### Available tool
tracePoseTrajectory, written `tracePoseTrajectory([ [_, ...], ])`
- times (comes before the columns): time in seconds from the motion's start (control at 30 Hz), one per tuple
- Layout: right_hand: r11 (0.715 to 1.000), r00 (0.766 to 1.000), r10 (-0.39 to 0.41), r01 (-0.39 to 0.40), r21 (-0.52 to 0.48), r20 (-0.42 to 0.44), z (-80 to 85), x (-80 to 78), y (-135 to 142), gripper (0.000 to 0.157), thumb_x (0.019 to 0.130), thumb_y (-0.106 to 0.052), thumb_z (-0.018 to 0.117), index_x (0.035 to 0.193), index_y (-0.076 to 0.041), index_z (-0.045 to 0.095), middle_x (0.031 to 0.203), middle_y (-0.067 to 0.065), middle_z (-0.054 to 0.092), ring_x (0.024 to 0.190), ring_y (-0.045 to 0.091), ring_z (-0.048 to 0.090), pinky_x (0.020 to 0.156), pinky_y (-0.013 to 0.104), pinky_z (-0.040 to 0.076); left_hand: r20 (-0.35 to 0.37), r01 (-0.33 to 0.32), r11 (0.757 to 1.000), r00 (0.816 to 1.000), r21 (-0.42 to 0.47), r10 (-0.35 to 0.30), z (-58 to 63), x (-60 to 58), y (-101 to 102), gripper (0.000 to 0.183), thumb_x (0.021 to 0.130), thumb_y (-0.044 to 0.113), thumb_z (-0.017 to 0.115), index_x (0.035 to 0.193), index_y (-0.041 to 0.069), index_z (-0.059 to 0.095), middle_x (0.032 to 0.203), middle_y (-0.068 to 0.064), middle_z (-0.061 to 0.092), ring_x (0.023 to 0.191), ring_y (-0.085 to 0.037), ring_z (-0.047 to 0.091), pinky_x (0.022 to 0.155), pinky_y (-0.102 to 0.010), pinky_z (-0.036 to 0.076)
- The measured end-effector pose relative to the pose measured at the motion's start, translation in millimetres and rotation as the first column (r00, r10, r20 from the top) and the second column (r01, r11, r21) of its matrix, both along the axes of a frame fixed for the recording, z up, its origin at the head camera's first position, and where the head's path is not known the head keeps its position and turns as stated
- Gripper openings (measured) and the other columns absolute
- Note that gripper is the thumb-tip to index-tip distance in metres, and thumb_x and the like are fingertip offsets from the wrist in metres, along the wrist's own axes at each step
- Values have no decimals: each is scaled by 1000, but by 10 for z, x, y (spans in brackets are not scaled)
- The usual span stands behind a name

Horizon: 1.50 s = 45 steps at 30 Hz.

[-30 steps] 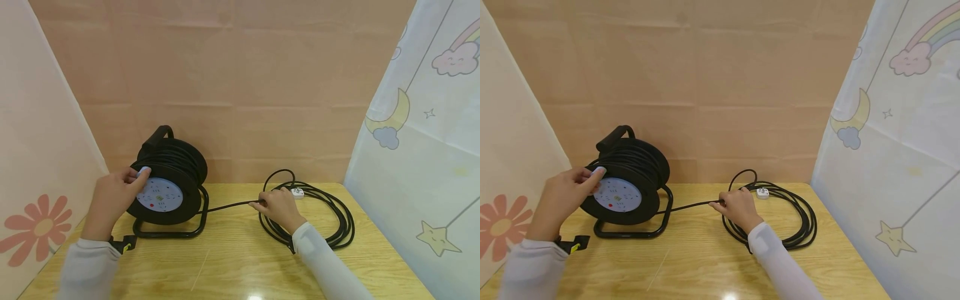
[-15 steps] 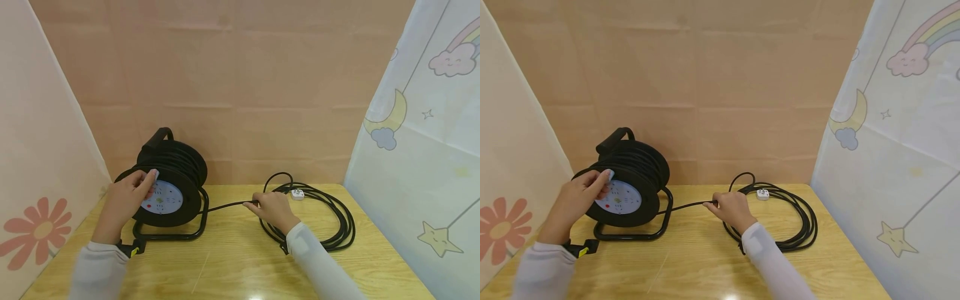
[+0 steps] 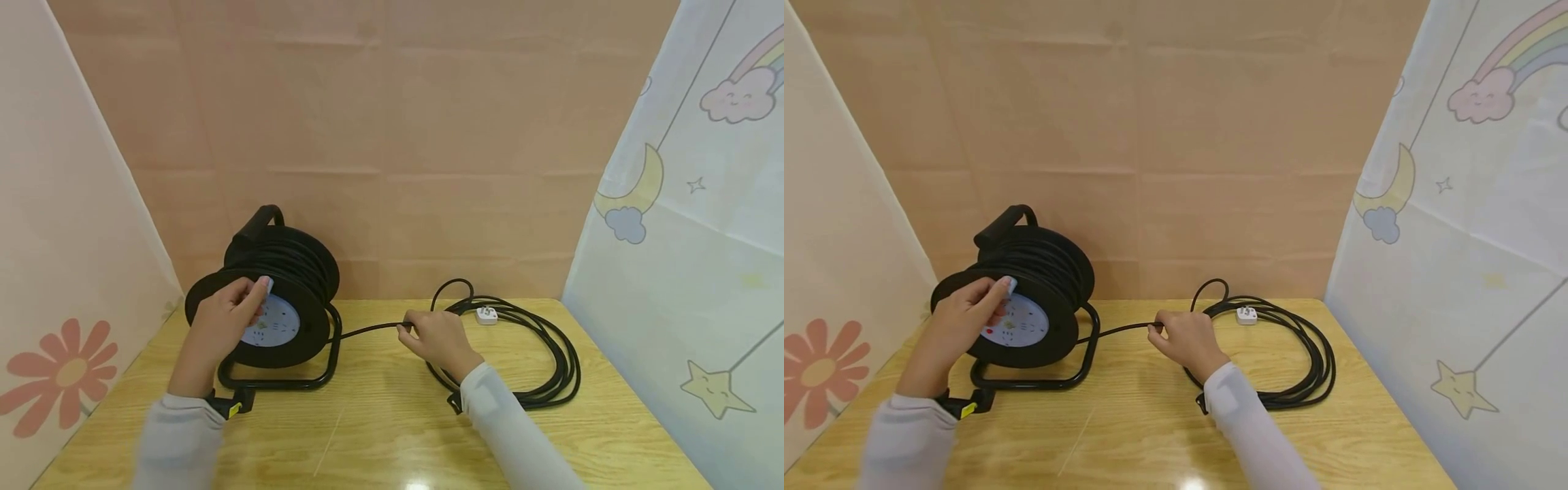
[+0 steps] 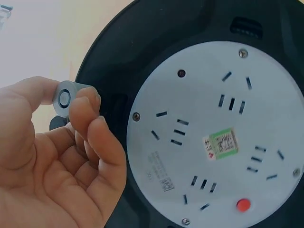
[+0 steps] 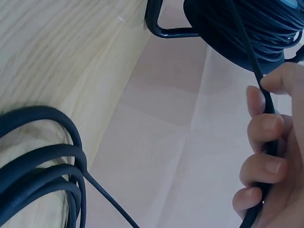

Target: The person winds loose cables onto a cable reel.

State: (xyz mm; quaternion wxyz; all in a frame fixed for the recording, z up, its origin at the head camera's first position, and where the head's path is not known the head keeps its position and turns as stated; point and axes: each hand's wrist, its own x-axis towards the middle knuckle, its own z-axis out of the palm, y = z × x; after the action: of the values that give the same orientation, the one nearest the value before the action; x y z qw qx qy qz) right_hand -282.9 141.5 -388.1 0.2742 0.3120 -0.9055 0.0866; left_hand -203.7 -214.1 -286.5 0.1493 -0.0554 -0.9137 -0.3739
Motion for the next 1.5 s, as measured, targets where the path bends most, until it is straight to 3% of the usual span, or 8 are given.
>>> tracePoseTrajectory([
  [0.13, 999, 998, -42, 42, 6, -44, -6, -8, -9, 21, 96, -40, 65, 82, -25, 69, 47, -17, 38, 36, 2, 26, 36, 21, 21, 5, 12, 1000, 1000, 25, -12, -21, -3, 44, 54, 104, 58, 40, 97, 8, 60, 83, -8, 63, 73, -22, 55, 62, -36, 43],
  [0.33, 991, 989, -136, 137, 10, -57, 4, -20, -33, 40, 91, -56, 67, 65, -27, 55, 42, -15, 33, 37, 4, 29, 47, 29, 32, 17, 21, 998, 1000, 58, -22, -54, 3, 106, 57, 103, 60, 39, 95, 8, 60, 83, -10, 62, 72, -24, 56, 62, -36, 44],
  [0.53, 998, 998, -64, 64, -2, -3, -44, -17, -66, 32, 91, -47, 68, 68, -27, 60, 49, -18, 45, 40, 2, 33, 48, 27, 33, 17, 61, 994, 998, 89, -63, -129, -1, 173, 55, 103, 59, 40, 90, 8, 57, 77, -10, 58, 66, -24, 52, 60, -35, 43],
  [0.67, 1000, 1000, -3, 3, 13, 28, -49, -2, -99, 16, 93, -36, 66, 82, -24, 70, 60, -17, 55, 48, 1, 40, 57, 29, 38, 22, 89, 989, 995, 122, -93, -179, -8, 235, 54, 103, 58, 41, 88, 8, 54, 75, -11, 57, 65, -27, 52, 57, -35, 43],
  [0.77, 999, 999, 17, -18, 30, 32, -49, 14, -142, 17, 96, -36, 65, 93, -21, 74, 66, -14, 60, 54, 3, 48, 63, 34, 46, 36, 92, 986, 995, 136, -98, -223, -16, 298, 54, 103, 59, 42, 87, 8, 53, 75, -11, 57, 66, -27, 53, 58, -35, 43],
  [0.87, 999, 1000, -3, 1, 49, 26, -65, 32, -197, 20, 97, -41, 66, 93, -23, 74, 71, -13, 65, 59, 4, 56, 73, 42, 52, 49, 93, 987, 994, 133, -100, -279, -34, 363, 54, 102, 59, 44, 85, 9, 54, 74, -9, 57, 66, -25, 53, 60, -36, 43],
  [1.1, 997, 999, 1, -4, 75, 47, -64, 85, -328, 25, 97, -45, 65, 90, -22, 72, 74, -12, 68, 56, 4, 54, 61, 34, 43, 95, 102, 986, 989, 130, -115, -374, -69, 440, 53, 102, 58, 47, 87, 9, 59, 81, -9, 63, 72, -22, 58, 64, -36, 46],
  [1.5, 997, 999, 25, -28, 69, 33, -68, 69, -380, 21, 96, -43, 66, 92, -23, 73, 77, -13, 69, 58, 4, 55, 59, 28, 36, 144, 104, 982, 981, 156, -127, -399, -57, 489, 51, 101, 56, 49, 86, 9, 61, 80, -6, 64, 71, -19, 59, 63, -34, 46],
])
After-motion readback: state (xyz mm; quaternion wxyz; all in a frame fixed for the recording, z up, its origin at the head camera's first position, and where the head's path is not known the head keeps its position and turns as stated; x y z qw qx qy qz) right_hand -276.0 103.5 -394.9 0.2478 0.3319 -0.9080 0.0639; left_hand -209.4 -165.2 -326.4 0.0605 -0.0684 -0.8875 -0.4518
